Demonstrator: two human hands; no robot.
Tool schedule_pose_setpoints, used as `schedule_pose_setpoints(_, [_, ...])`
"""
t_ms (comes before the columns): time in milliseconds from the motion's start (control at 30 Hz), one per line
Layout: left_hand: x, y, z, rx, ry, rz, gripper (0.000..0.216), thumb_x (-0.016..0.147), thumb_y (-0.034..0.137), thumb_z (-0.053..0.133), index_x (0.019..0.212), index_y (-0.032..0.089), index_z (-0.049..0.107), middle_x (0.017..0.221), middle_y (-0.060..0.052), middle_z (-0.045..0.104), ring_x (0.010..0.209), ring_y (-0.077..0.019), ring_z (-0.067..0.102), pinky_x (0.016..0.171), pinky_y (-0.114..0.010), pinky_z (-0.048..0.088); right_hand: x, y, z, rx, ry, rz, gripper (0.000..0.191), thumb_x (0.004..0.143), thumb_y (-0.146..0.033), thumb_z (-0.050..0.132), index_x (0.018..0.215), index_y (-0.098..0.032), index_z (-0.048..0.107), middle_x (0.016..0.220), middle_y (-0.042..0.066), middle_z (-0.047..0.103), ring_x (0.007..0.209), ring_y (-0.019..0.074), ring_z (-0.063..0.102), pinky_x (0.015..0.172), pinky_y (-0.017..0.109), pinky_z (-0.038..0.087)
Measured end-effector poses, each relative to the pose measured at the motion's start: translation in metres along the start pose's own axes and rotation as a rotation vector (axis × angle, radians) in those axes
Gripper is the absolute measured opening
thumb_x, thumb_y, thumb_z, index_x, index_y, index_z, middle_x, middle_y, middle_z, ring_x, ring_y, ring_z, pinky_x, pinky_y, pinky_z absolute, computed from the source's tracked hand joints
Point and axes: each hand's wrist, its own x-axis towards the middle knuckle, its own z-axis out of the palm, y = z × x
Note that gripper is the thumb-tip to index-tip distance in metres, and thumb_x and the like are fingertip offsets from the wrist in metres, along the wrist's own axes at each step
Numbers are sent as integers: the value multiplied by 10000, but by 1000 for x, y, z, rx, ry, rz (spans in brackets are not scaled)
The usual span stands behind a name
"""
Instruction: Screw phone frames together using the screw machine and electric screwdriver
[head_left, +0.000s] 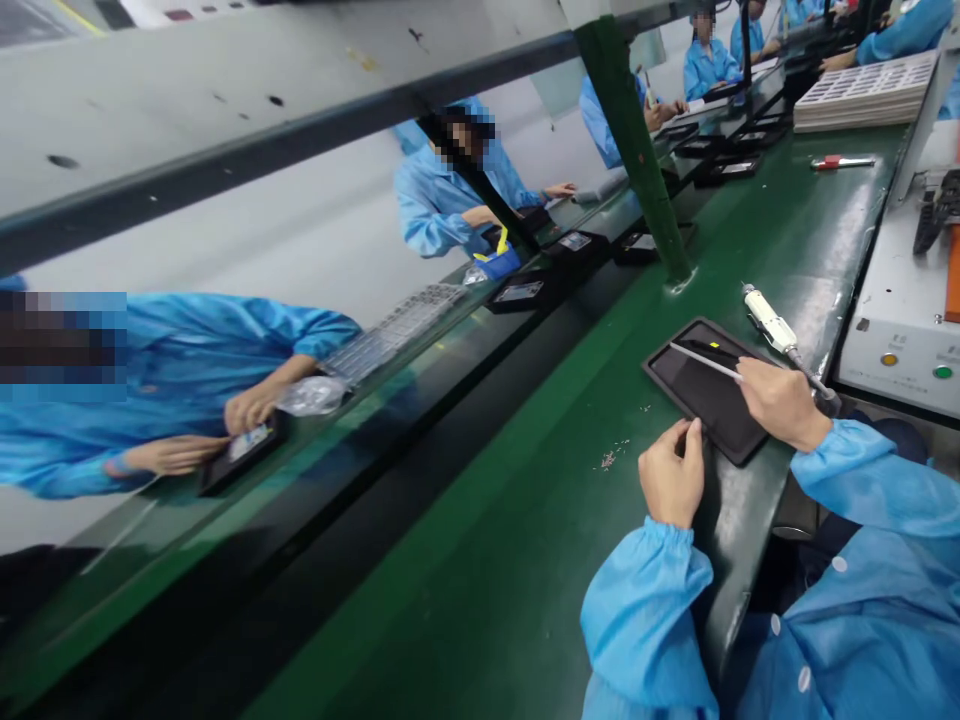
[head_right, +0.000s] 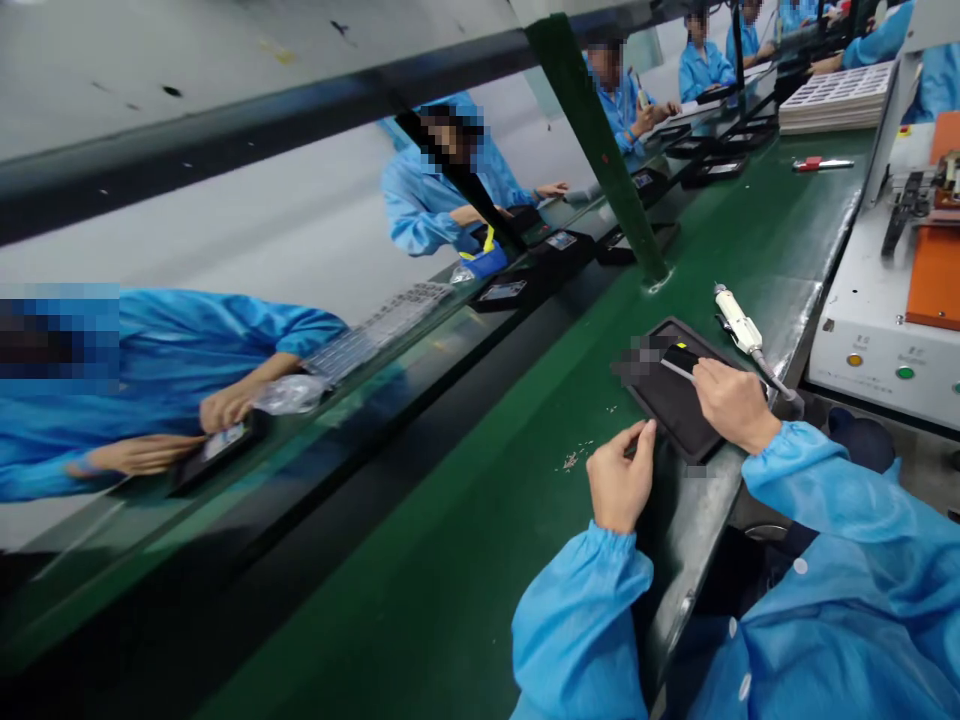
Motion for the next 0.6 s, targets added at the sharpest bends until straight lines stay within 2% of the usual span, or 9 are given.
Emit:
schedule_pose_setpoints(67, [-10,-1,0,274,14,34,350,804,437,609,963,153,738,1215,-182,655,1269,-363,504,1108,-516,318,-5,-6,5,-123,-150,-39,287,959,-269,446,959,-108,684,1123,161,647,1111,279,580,948,404,468])
schedule_pose_setpoints(133, [-17,0,8,557,-12,42,511,863,493,508,1139,96,675,1364,-221,535,1366,-368,383,1136,-538,251,-12,-7,5,-153,-223,-71,335,957,-373,486,1010,-101,674,1205,175,609,1218,328,503,1032,530,387])
schedule_pose_setpoints(200, [-20,1,21,695,-43,16,643,881,555,444,1276,66,579,1468,-222,407,1427,-387,248,1147,-596,157,-19,1,2,-124,-171,-52,413,971,-433,450,1084,-95,661,1278,182,565,1287,337,445,1076,585,317])
schedule_pose_setpoints(300, [-19,1,38,684,-18,-10,658,850,514,510,1344,79,508,1524,-199,323,1448,-428,108,1120,-680,31,-27,22,1,-54,-11,57,509,989,-455,372,1137,-55,649,1288,212,552,1281,331,465,1088,559,337])
schedule_pose_setpoints(367, [-16,0,44,550,32,-5,570,816,350,568,1326,99,520,1501,-189,376,1453,-405,117,1126,-670,1,-30,34,3,47,60,135,540,968,-497,391,1118,-58,667,1254,208,580,1218,320,532,1042,506,423])
schedule_pose_setpoints(400, [-14,-1,45,401,53,-7,540,790,264,576,1307,114,535,1470,-182,431,1448,-379,179,1147,-639,38,-31,37,3,121,83,181,541,945,-525,425,1113,-76,676,1239,192,596,1172,307,570,993,469,477])
schedule_pose_setpoints(467, [-10,-2,44,35,94,-19,532,744,158,563,1276,142,552,1383,-160,539,1365,-319,400,1154,-544,231,-33,35,-1,292,120,288,531,886,-574,510,1104,-124,692,1177,145,643,1056,270,640,877,391,551])
schedule_pose_setpoints(533, [-10,0,37,-277,172,-33,529,718,124,544,1247,139,560,1304,-149,603,1180,-257,593,1042,-423,437,-35,23,-14,451,145,393,534,827,-601,583,1078,-146,707,1061,113,692,926,239,681,800,343,571])
schedule_pose_setpoints(600, [-14,2,23,-481,286,-51,502,687,116,552,1187,111,591,1205,-150,656,1018,-215,666,908,-343,520,-38,6,-33,565,152,434,526,821,-592,605,1083,-149,711,997,106,707,862,218,690,778,319,569])
